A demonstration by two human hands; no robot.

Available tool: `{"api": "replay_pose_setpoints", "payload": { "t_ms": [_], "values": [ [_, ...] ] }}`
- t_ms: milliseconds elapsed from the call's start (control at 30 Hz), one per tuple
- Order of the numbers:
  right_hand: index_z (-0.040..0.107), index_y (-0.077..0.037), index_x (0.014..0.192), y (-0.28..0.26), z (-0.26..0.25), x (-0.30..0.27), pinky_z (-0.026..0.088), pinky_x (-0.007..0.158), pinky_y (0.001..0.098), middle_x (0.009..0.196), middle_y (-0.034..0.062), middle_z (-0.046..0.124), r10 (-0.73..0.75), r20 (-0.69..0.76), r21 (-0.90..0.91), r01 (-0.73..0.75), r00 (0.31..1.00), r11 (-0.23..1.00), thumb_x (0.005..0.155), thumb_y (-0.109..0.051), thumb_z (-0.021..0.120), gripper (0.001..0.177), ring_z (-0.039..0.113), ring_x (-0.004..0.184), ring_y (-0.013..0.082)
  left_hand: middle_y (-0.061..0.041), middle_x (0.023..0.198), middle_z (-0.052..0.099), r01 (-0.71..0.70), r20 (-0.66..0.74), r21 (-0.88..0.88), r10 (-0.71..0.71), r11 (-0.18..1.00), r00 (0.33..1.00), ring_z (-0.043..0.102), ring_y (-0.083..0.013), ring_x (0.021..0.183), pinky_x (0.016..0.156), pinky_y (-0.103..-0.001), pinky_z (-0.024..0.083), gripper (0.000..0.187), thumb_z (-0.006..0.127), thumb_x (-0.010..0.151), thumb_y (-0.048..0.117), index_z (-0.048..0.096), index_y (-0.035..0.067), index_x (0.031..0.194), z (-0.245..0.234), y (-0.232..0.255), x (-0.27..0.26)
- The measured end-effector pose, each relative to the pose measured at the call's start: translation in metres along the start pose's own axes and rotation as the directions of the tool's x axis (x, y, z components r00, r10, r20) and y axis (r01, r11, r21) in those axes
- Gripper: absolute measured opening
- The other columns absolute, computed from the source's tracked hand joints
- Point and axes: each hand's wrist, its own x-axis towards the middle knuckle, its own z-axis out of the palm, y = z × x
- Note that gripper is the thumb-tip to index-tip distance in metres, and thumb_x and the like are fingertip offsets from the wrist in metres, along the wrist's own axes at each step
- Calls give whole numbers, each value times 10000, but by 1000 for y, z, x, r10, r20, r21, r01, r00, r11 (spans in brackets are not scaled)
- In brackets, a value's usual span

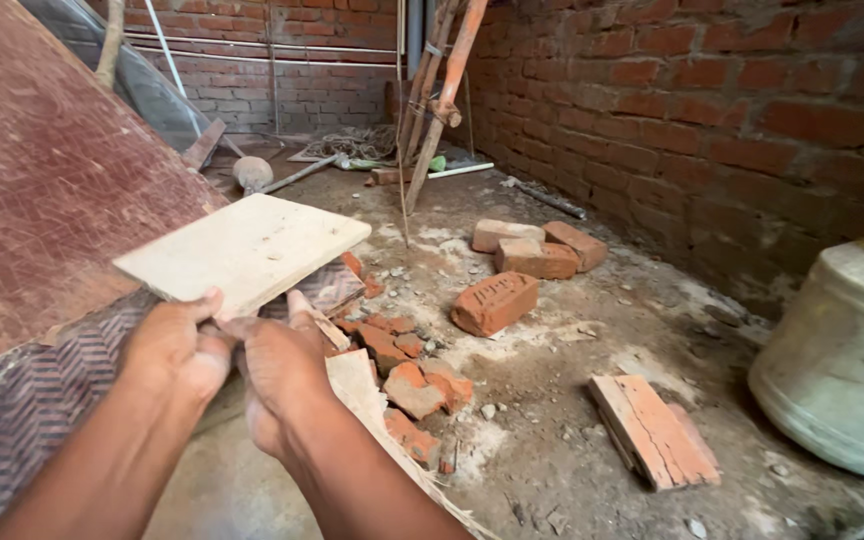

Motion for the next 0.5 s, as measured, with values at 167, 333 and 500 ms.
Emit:
{"api": "replay_pose_setpoints", "payload": {
  "t_ms": [167, 333, 500],
  "values": [
    [513, -66, 1368, -5, -7, 7, 493, 1020, 356, 1256, 81, 661, 25, -3, 102, -24, 1000, 994, 932, -37, 615, 449, 640, 1134, 178, -169, 1322, 609, 19, -95, -7, -20, 1000, 995, 624, -314, 1215, 1078, -516, 522, 355, 518, 976, -28, 518, -2, 1329, 23, 12, -28],
    [530, -52, 1373, -17, -14, 7, 492, 1058, 371, 1308, 79, 661, 50, -20, 93, -48, 999, 994, 1009, -205, 594, 401, 634, 1198, 197, -158, 1350, 583, 67, -132, 21, -64, 998, 989, 601, -304, 1273, 1105, -548, 491, 376, 475, 978, -38, 480, 6, 1352, 51, 29, -46],
    [565, -55, 1331, -35, -20, 4, 555, 1012, 402, 1285, 131, 665, 67, -123, 22, -65, 990, 998, 1014, -303, 567, 403, 661, 1152, 260, -133, 1371, 589, 55, -118, 53, -48, 997, 992, 596, -288, 1290, 1111, -567, 499, 404, 465, 966, -42, 480, 29, 1363, 82, 37, -68]
  ]
}}
